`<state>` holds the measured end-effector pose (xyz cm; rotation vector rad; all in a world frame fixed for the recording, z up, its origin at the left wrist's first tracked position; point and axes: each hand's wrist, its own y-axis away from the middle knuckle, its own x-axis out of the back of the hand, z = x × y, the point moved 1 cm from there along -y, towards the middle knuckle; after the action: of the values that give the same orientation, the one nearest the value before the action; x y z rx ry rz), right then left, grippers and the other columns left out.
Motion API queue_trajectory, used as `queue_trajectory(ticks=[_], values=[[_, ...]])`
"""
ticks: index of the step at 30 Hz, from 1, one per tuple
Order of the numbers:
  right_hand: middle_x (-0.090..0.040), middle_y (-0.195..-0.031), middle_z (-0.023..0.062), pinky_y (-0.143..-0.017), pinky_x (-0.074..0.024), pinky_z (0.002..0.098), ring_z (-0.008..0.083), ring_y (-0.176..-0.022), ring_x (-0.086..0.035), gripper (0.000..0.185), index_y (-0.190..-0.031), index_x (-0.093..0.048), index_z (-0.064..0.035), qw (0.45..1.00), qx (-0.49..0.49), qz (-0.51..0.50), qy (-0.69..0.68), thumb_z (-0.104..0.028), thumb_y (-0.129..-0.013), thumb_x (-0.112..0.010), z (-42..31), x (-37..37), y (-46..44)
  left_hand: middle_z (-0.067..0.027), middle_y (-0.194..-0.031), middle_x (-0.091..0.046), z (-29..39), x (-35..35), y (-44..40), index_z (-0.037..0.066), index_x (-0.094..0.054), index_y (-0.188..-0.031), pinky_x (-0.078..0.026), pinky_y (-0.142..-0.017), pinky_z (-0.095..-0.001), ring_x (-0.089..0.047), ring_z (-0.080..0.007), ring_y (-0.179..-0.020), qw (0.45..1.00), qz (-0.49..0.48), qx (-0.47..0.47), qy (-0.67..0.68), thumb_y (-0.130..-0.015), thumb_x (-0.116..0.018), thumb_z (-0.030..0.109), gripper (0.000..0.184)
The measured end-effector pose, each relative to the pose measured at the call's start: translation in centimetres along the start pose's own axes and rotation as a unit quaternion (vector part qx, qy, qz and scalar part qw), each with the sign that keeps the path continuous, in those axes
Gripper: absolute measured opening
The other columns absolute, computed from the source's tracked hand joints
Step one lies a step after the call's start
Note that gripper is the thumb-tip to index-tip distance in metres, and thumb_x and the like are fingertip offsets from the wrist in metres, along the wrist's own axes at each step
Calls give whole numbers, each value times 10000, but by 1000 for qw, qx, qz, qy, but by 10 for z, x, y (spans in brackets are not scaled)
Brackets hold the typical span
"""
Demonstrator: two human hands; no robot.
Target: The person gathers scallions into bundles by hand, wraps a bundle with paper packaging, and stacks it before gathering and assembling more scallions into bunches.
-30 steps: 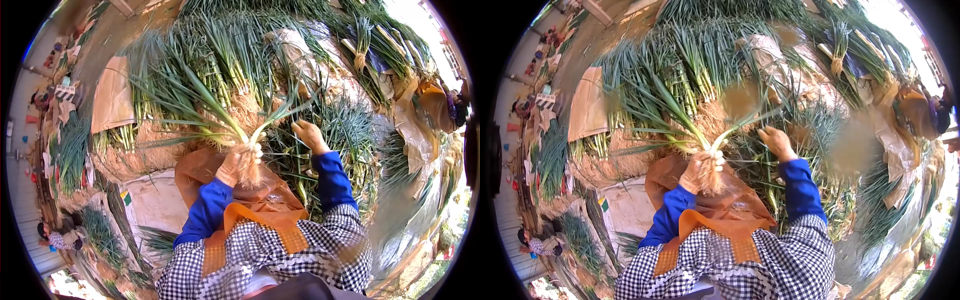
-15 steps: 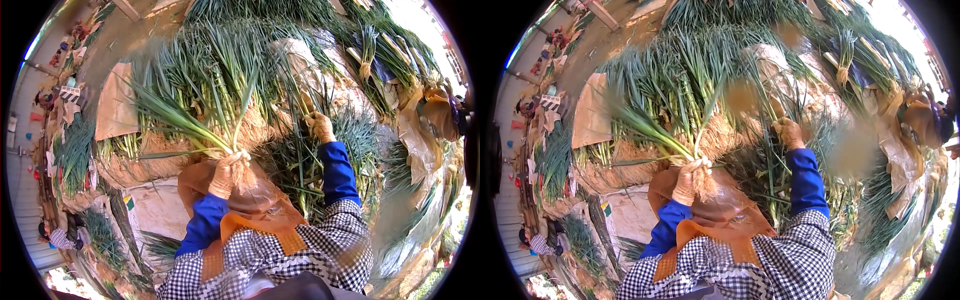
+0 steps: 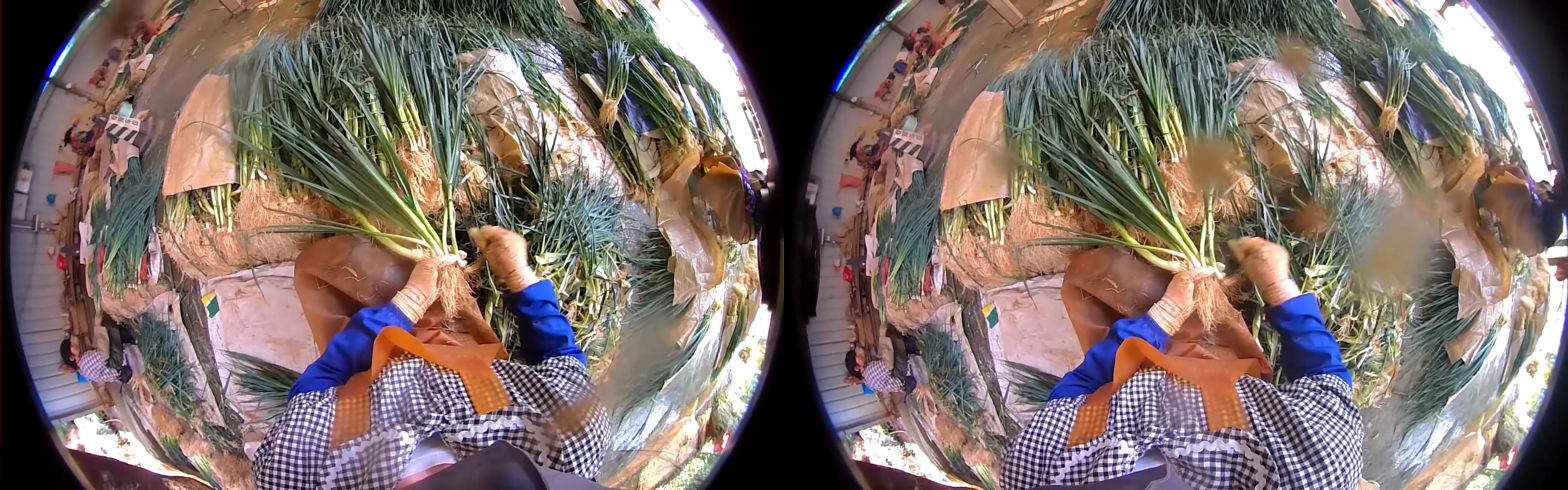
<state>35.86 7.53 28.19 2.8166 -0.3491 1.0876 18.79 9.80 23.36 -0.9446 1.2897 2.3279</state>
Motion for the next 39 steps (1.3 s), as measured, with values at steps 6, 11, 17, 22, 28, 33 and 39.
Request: queue_trajectory(ticks=[6,11,17,22,28,33,39], values=[[-555,-645,-8,-489,-378,228,85,-516,-453,429,-977,-623,-56,924,-210,-169,-273,-453,-872,-496,37,9,-42,-134,-847,-599,-1,10,1,-77,-558,-962,-482,-795,-339,-587,-222,-794,992,-107,-24,55,-778,-536,17,207],[-538,-629,-19,-471,-378,212,67,-503,-458,173,-852,-599,-67,878,-170,-82,-439,-238,-861,-580,16,-75,-67,-124,-888,-627,5,-2,11,-70,-580,-1004,-487,-735,-281,-594,-191,-798,998,-50,-28,-24,-784,-561,22,240],[-494,-542,60,-479,-382,306,125,-511,-462,232,-722,-556,-43,986,-43,44,-156,-239,-845,-572,-5,-63,-30,-115,-861,-620,-13,5,1,-23,-581,-937,-513,-712,-304,-608,-219,-755,999,3,-24,45,-781,-559,-3,159],[-471,-612,-47,-448,-306,204,51,-503,-380,157,-763,-531,-82,912,-187,-143,-336,-216,-841,-550,-22,42,43,-127,-820,-618,-7,22,-18,-31,-568,-943,-522,-710,-332,-611,-241,-733,996,24,-26,82,-793,-513,2,164],[-598,-717,73,-554,-428,320,144,-590,-513,160,-953,-581,-33,916,-82,212,330,-131,-843,-520,68,141,35,-155,-1075,-578,26,-7,12,-60,-452,-1196,-492,-799,-294,-580,-212,-898,992,-114,-24,55,-763,-521,-32,439],[-635,-933,72,-684,-507,309,243,-766,-616,230,-1015,-605,-104,982,117,-47,141,-226,-827,-554,37,5,-25,-136,-965,-570,54,-8,32,-41,-399,-1243,-490,-813,-319,-576,-224,-882,971,-228,-1,64,-737,-517,-21,520],[-606,-1015,38,-1084,-97,461,255,-1197,-391,359,-926,-664,-164,867,96,-203,445,-460,-773,-530,172,-40,-8,-105,-899,-541,124,-51,93,4,-485,-1138,-500,-673,-284,-552,-184,-772,960,-173,-214,-58,-662,-529,-12,479]])
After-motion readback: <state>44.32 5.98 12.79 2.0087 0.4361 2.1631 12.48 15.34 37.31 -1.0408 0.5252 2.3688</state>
